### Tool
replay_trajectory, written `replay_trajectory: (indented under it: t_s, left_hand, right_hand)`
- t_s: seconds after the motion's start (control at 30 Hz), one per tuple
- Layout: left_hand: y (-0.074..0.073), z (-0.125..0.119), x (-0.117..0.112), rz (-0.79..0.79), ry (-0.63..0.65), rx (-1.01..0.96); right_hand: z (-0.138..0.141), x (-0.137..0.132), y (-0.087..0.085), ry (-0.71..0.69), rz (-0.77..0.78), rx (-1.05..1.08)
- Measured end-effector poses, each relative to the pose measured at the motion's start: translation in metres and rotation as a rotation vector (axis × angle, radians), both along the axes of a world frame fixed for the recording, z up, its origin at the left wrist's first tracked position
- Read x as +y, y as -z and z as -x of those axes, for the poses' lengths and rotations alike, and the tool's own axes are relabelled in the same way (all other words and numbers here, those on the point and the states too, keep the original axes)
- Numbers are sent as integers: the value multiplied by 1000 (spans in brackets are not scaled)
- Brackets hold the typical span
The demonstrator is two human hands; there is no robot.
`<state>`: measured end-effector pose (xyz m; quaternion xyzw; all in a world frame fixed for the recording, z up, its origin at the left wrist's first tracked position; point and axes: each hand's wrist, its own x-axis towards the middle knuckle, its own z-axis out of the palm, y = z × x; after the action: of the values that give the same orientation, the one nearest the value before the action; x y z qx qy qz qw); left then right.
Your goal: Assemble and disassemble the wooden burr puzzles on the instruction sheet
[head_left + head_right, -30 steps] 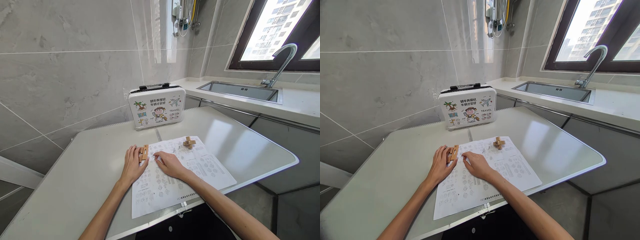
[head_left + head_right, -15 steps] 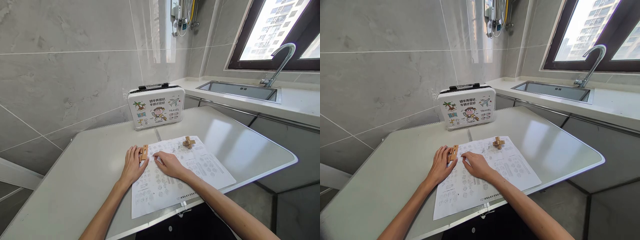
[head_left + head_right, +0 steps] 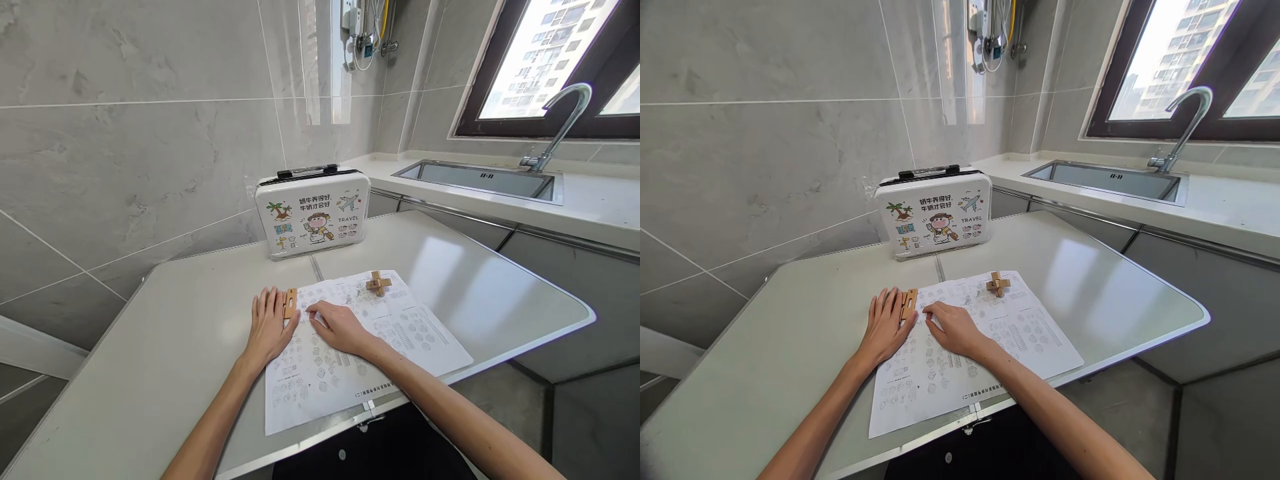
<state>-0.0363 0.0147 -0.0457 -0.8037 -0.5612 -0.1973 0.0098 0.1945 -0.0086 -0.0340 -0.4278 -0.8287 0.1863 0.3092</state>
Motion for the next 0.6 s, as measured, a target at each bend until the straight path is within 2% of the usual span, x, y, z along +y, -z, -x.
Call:
replay_trajectory:
  t_s: [0.23, 0.4, 0.5, 0.6]
  left_hand:
    - [-5, -3, -5, 0, -23, 35]
    - [-9, -3, -7, -69, -2, 10]
    - [-13, -4, -9, -116, 46, -26]
    - [-18, -6, -13, -132, 127, -63]
  right_hand:
    - [1, 2, 6, -5, -14, 34]
    - [2, 3, 8, 28, 50, 108]
    - [2, 5, 9, 91, 119, 239]
    - [2, 10, 11, 186, 198, 469]
